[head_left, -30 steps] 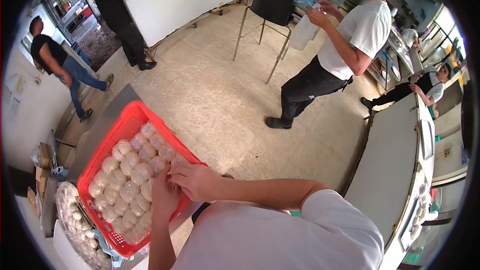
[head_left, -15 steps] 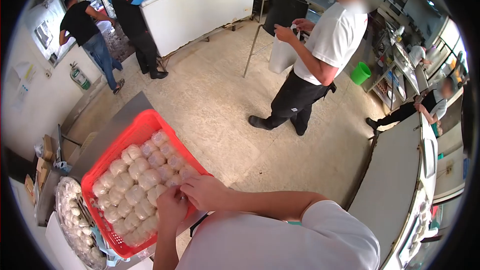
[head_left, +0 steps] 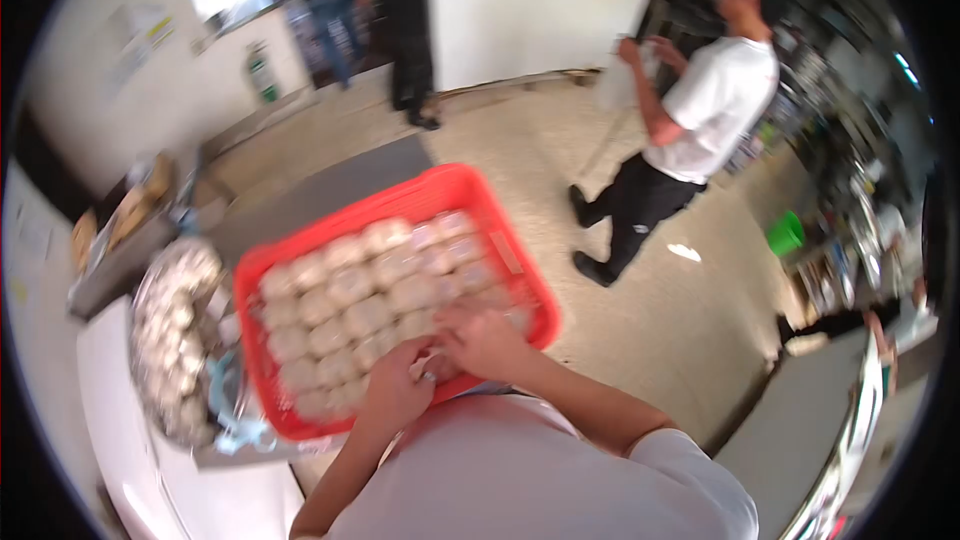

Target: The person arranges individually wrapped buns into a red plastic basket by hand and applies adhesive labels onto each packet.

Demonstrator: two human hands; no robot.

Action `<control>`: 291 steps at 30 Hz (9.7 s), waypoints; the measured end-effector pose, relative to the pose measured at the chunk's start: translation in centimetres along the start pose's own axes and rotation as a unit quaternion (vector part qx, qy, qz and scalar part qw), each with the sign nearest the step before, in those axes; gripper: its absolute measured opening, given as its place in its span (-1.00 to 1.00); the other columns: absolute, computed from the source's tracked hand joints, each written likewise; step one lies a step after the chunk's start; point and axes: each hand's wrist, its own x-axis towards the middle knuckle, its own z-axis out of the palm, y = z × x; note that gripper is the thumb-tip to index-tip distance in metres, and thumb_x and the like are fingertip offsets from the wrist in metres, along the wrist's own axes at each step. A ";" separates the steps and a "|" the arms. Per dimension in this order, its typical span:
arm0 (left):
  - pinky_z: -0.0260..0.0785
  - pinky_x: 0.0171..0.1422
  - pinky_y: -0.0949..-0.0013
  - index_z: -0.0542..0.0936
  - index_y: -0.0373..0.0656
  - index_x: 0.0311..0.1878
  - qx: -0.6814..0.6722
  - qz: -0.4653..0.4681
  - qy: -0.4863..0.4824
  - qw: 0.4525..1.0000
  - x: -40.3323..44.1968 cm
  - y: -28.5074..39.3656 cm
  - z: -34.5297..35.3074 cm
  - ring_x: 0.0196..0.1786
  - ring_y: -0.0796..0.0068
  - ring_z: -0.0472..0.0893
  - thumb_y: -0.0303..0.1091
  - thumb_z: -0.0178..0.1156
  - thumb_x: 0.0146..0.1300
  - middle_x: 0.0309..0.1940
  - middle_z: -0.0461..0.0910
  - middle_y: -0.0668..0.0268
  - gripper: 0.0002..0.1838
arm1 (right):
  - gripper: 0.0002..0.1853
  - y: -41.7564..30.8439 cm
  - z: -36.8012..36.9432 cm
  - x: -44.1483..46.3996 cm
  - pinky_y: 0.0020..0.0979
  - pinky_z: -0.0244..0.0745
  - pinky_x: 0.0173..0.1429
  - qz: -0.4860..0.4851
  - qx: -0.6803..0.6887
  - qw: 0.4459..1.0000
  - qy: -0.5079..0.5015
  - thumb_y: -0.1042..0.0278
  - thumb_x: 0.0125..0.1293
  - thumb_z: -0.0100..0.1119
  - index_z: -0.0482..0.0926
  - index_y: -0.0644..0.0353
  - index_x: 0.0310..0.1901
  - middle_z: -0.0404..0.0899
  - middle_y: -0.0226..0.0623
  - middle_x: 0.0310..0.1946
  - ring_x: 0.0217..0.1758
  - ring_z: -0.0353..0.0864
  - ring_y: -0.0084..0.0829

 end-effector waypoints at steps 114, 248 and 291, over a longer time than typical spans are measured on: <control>0.55 0.22 0.26 0.60 -0.20 0.17 -0.324 -0.038 -0.099 0.940 -3.7 -3.6 -8.3 0.05 0.40 0.70 -0.16 0.70 0.04 0.07 0.72 0.27 -0.33 | -0.80 -9.2 6.9 3.7 -0.38 0.63 0.08 0.210 0.264 0.932 -0.131 0.51 0.46 0.25 0.79 0.26 0.03 0.80 -0.25 -0.11 -0.07 0.72 -0.52; -0.11 0.67 -0.46 0.35 -0.25 0.55 0.276 0.120 -0.100 0.949 7.7 -8.3 -2.0 0.71 -0.04 0.13 0.19 0.32 0.28 0.63 0.19 -0.08 -0.07 | -0.80 2.1 6.4 5.0 -0.03 0.63 0.13 0.054 -0.236 0.956 0.167 0.37 0.24 0.30 0.72 0.25 -0.14 0.73 0.06 -0.11 0.02 0.70 0.07; 0.50 0.22 -0.05 0.62 -0.35 0.17 0.174 -0.227 0.480 0.830 -7.5 -31.1 -32.6 0.06 -0.24 0.66 -0.22 0.41 0.18 -0.01 0.68 -0.16 -0.46 | -0.33 1.1 14.6 10.3 0.08 0.48 0.31 0.091 -0.346 0.929 -0.091 -0.05 0.40 0.28 0.51 0.44 0.27 0.60 0.23 0.17 0.24 0.57 0.20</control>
